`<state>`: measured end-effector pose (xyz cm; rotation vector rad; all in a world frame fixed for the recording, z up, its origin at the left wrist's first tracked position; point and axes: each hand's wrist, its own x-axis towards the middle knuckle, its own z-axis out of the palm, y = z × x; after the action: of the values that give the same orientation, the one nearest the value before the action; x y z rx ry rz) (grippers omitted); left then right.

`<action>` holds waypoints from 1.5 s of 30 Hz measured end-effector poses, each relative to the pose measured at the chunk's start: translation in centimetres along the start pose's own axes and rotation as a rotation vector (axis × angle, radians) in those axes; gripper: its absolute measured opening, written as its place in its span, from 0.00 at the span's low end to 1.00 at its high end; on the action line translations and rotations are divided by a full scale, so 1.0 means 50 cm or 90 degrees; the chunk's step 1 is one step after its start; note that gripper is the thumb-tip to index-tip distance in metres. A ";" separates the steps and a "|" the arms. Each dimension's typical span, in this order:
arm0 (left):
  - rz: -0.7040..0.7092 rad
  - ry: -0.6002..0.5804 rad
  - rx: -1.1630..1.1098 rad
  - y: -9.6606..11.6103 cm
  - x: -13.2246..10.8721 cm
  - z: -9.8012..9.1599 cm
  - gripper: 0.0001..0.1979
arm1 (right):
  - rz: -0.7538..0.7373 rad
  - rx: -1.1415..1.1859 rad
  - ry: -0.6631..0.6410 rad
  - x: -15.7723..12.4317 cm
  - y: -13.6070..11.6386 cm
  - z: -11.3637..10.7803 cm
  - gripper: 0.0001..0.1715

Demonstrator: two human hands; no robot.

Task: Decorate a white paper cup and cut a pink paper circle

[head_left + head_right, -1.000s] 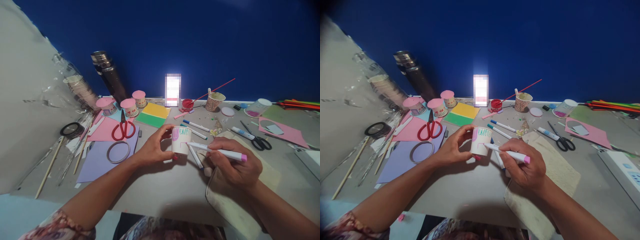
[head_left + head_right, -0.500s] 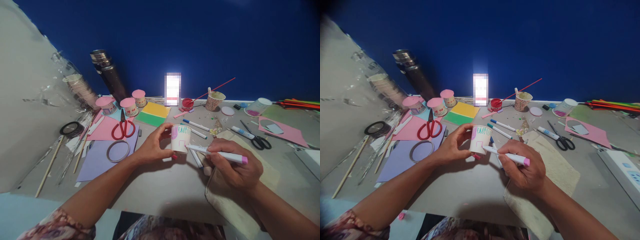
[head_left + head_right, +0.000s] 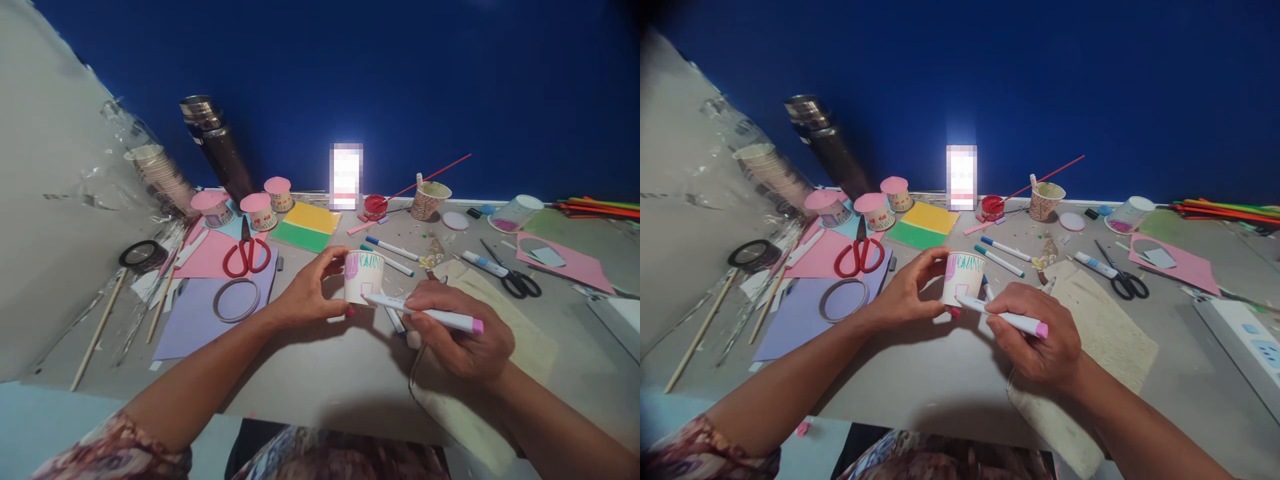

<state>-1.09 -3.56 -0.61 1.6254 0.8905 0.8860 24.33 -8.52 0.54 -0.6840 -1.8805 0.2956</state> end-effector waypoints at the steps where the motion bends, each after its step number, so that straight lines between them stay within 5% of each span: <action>1: 0.000 0.001 -0.005 0.000 0.000 0.000 0.41 | 0.002 -0.006 -0.001 0.000 -0.001 0.000 0.13; 14: 0.002 0.001 -0.067 -0.009 0.003 -0.003 0.40 | 0.053 -0.064 0.039 -0.003 -0.005 -0.013 0.10; 45: 0.011 -0.010 0.045 -0.001 -0.006 0.002 0.39 | 0.076 -0.081 0.047 -0.007 -0.003 -0.011 0.10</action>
<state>-1.13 -3.86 -0.70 1.7008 0.9073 0.8604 24.86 -8.92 0.58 -0.8842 -1.8035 0.2244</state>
